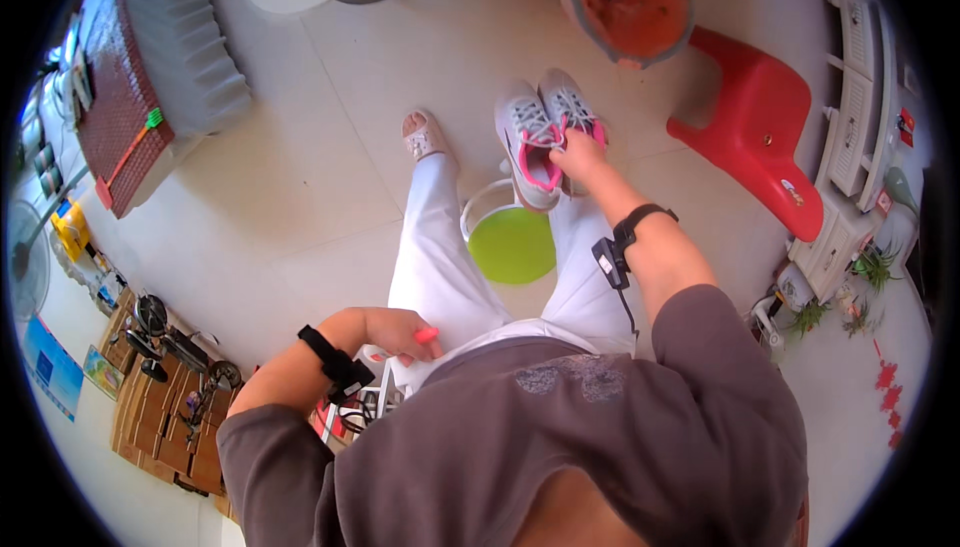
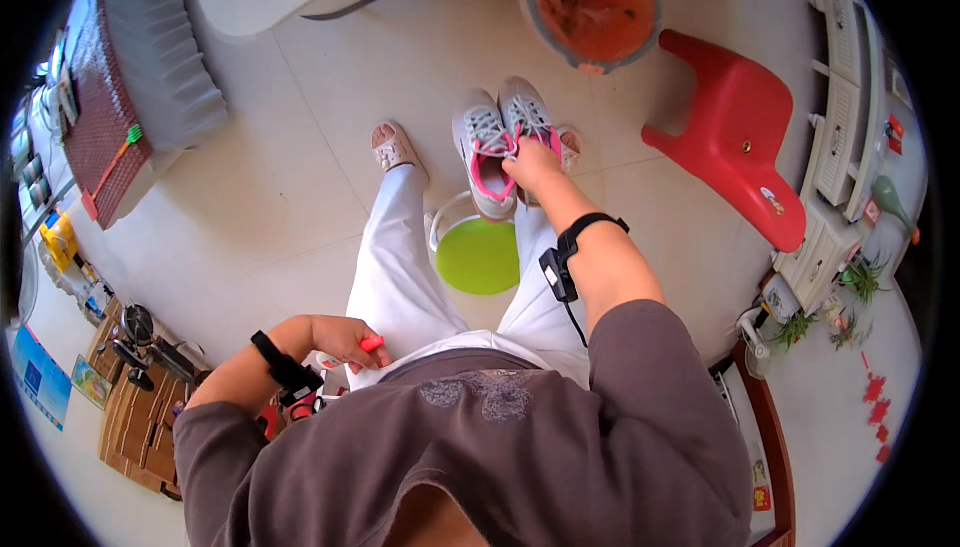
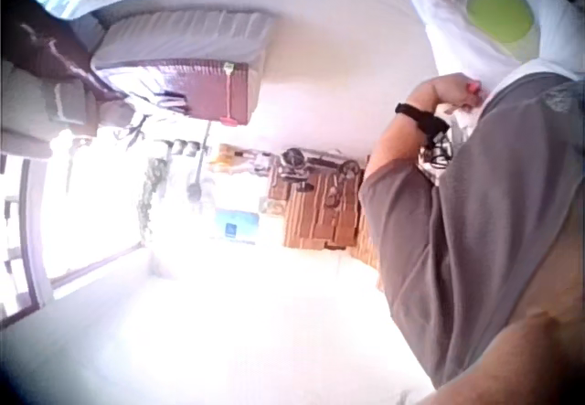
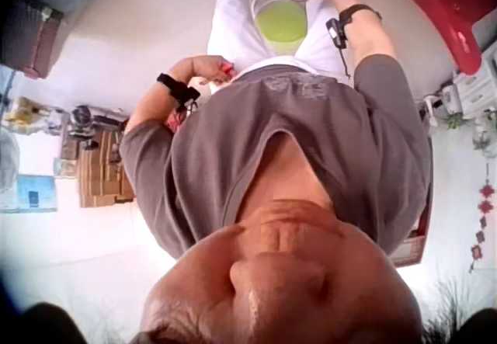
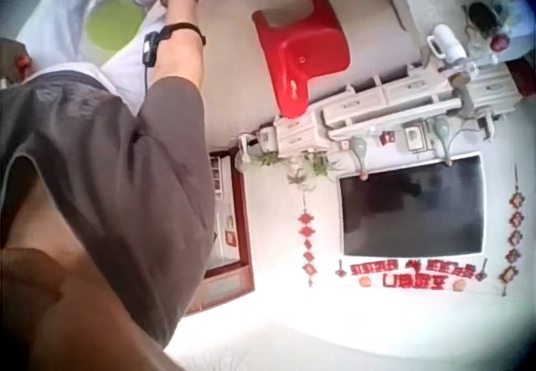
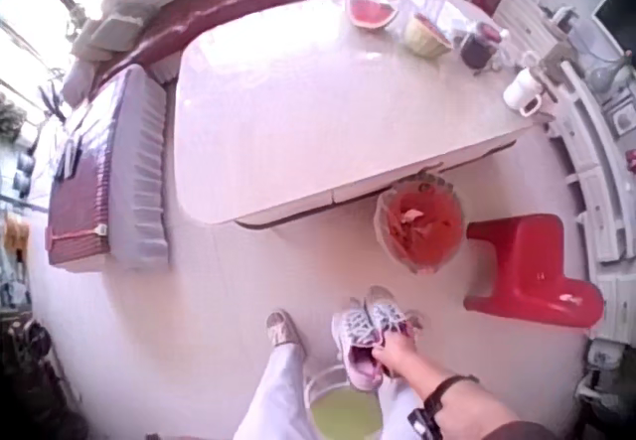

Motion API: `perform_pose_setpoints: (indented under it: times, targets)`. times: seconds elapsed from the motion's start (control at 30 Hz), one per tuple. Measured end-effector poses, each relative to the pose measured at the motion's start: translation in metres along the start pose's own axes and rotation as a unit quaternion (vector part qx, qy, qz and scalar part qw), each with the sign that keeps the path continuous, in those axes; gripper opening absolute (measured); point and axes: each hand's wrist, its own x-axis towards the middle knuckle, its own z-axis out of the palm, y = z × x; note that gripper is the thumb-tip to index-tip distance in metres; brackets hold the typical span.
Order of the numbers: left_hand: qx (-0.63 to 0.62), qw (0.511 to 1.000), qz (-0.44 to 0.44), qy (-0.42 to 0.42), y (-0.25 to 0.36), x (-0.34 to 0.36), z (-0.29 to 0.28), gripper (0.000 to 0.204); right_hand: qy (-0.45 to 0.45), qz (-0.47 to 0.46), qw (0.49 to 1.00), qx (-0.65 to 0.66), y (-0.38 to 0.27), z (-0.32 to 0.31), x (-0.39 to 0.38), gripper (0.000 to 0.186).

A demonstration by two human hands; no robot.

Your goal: The person applies glue from a bottle to the detached sole of a sneaker, wipes the sole with a tissue, and presses the parts together by hand.

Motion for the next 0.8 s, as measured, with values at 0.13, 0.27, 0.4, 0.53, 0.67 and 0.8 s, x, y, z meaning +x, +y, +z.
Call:
perform_pose_setpoints:
  times: [0.13,0.27,0.4,0.53,0.67,0.8]
  targets:
    - [-0.116,0.983,0.057,0.133,0.066,0.0,-0.065,0.017,0.0,0.005,1.0,-0.013,0.028,0.032,0.047,0.039]
    - [-0.238,0.807,0.426,0.333,0.111,0.031,-0.127,0.012,0.006,0.011,1.0,-0.017,0.049,0.061,0.09,0.038]
    - [-0.358,0.647,0.569,0.361,0.134,0.079,-0.166,0.013,0.026,0.001,1.0,-0.017,0.073,0.092,0.124,0.035]
    - [-0.411,0.581,0.595,0.374,0.139,0.117,-0.194,0.018,-0.011,-0.013,1.0,-0.022,0.091,0.115,0.151,0.036]
    - [-0.369,0.573,0.651,0.336,0.155,0.117,-0.207,0.03,-0.015,-0.073,0.997,-0.024,0.107,0.134,0.172,0.039]
    - [-0.253,0.588,0.671,0.375,0.184,0.114,-0.198,0.037,-0.183,-0.212,0.924,-0.262,0.097,0.088,0.199,0.042]
